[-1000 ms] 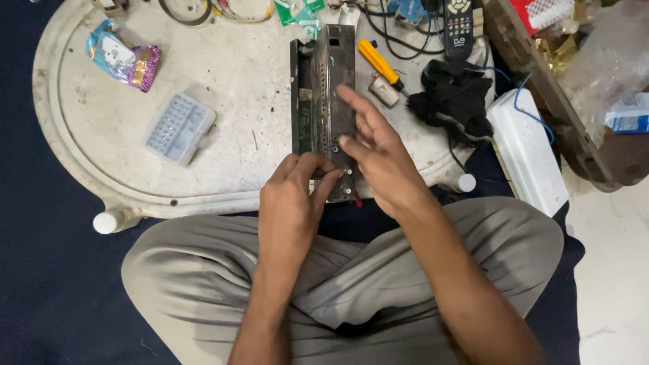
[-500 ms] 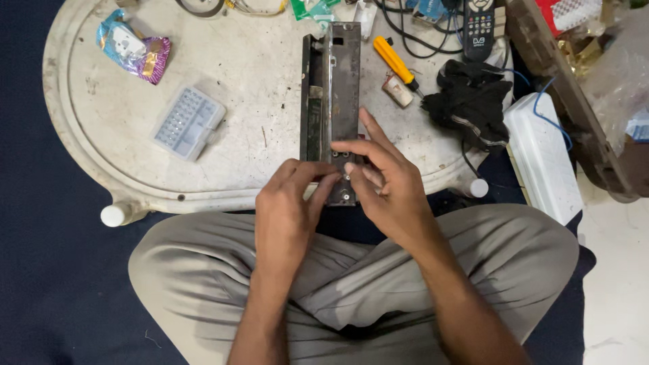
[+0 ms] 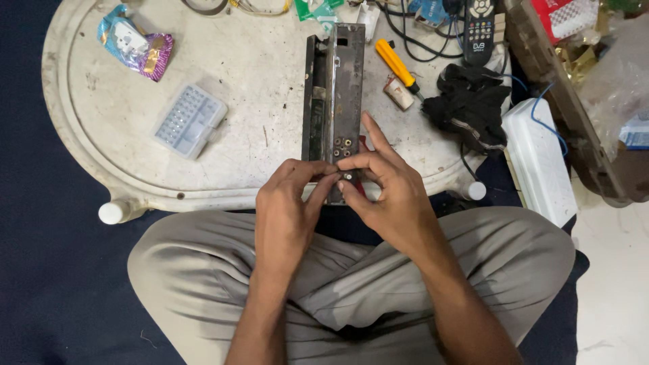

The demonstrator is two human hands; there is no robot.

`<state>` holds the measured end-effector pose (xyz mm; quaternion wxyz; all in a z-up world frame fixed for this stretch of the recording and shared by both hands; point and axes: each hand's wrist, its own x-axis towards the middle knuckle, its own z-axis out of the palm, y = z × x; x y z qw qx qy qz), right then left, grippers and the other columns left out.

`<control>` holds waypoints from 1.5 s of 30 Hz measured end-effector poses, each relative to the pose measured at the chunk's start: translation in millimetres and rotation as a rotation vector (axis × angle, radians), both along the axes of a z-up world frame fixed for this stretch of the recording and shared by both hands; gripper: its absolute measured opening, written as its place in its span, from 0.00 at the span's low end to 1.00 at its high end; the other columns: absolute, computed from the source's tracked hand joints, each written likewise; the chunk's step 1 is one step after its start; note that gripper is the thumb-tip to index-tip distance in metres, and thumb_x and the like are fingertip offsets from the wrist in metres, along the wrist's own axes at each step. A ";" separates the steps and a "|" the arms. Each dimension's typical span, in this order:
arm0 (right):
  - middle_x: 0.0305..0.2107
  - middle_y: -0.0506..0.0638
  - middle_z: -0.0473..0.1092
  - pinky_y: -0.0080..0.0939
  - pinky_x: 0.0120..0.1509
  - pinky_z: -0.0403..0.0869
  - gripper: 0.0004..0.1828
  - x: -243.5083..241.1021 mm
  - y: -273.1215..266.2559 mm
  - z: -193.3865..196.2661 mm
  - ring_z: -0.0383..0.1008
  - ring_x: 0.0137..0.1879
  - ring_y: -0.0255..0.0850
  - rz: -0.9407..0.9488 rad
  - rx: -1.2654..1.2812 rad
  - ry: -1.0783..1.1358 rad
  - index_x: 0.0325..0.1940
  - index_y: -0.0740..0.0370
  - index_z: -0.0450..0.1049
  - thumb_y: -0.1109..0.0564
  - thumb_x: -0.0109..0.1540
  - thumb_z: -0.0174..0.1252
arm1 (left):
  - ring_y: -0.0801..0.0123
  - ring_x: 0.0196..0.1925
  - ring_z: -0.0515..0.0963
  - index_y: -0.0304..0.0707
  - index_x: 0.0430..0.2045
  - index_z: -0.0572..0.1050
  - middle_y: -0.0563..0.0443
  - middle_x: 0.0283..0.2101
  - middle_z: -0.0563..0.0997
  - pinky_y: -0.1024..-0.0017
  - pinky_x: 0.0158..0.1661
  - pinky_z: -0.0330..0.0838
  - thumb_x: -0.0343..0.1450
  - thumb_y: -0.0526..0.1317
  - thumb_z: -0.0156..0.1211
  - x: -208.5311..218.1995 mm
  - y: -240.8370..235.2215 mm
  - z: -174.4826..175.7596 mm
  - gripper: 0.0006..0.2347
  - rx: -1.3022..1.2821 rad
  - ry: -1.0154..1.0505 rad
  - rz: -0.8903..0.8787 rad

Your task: The person disassembles a small black electronic device using a green screwdriver, removes screws, and manipulates internal components. The person then reassembles the device by inserting screws and tightening them.

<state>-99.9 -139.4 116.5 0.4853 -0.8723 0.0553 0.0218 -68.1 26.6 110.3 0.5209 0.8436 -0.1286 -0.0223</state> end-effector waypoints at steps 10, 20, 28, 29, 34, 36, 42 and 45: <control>0.74 0.63 0.55 0.34 0.55 0.82 0.14 1.1 6.7 -9.8 0.80 0.57 0.41 -0.095 0.158 0.021 0.48 0.67 0.77 0.67 0.58 0.65 | 0.56 0.37 0.85 0.36 0.39 0.83 0.45 0.36 0.84 0.66 0.39 0.76 0.68 0.32 0.67 2.2 4.7 3.7 0.07 -0.030 0.096 0.011; 0.73 0.65 0.58 0.34 0.56 0.82 0.12 -0.2 6.9 -13.6 0.76 0.64 0.44 -0.085 0.159 -0.042 0.45 0.68 0.78 0.69 0.58 0.64 | 0.48 0.39 0.82 0.36 0.40 0.80 0.43 0.38 0.81 0.59 0.38 0.75 0.69 0.32 0.66 -2.9 3.4 4.8 0.08 0.026 0.004 -0.024; 0.71 0.62 0.59 0.32 0.48 0.82 0.13 1.4 7.3 -8.5 0.80 0.56 0.39 -0.166 0.119 0.095 0.44 0.66 0.78 0.67 0.56 0.65 | 0.49 0.38 0.83 0.37 0.40 0.80 0.43 0.39 0.81 0.60 0.38 0.76 0.70 0.34 0.67 -2.6 -1.9 -0.7 0.07 0.045 -0.034 0.006; 0.71 0.62 0.59 0.33 0.50 0.81 0.13 1.3 7.1 -7.8 0.80 0.56 0.39 -0.156 0.098 0.088 0.44 0.66 0.78 0.67 0.56 0.65 | 0.51 0.39 0.84 0.37 0.40 0.79 0.44 0.39 0.81 0.61 0.38 0.77 0.70 0.35 0.67 -2.0 -2.6 -1.9 0.07 0.010 -0.032 0.015; 0.71 0.62 0.60 0.33 0.57 0.80 0.12 0.7 6.8 -7.8 0.79 0.58 0.38 -0.141 0.129 0.078 0.45 0.66 0.78 0.67 0.56 0.65 | 0.50 0.37 0.83 0.36 0.38 0.79 0.44 0.38 0.81 0.59 0.37 0.77 0.70 0.35 0.67 -1.5 -1.8 -4.4 0.06 0.035 -0.003 -0.009; 0.70 0.62 0.61 0.33 0.57 0.79 0.13 1.3 6.0 -8.4 0.78 0.59 0.38 -0.127 0.136 0.048 0.45 0.66 0.78 0.68 0.56 0.65 | 0.49 0.36 0.82 0.37 0.39 0.80 0.44 0.39 0.81 0.58 0.35 0.76 0.70 0.35 0.66 -1.5 -1.0 -3.4 0.07 0.066 -0.008 -0.033; 0.69 0.59 0.65 0.33 0.48 0.79 0.13 2.3 5.5 -9.8 0.81 0.48 0.36 -0.157 0.095 0.093 0.45 0.66 0.79 0.67 0.56 0.65 | 0.48 0.37 0.82 0.38 0.41 0.80 0.44 0.40 0.80 0.58 0.36 0.77 0.70 0.35 0.65 -1.6 0.5 -3.2 0.08 0.077 -0.071 -0.052; 0.67 0.59 0.66 0.33 0.47 0.79 0.14 1.1 5.4 -12.7 0.81 0.48 0.35 -0.172 0.095 0.090 0.46 0.66 0.78 0.67 0.56 0.65 | 0.47 0.37 0.82 0.39 0.41 0.80 0.44 0.40 0.80 0.57 0.36 0.77 0.70 0.35 0.65 -4.2 0.0 -6.0 0.07 0.095 -0.068 -0.056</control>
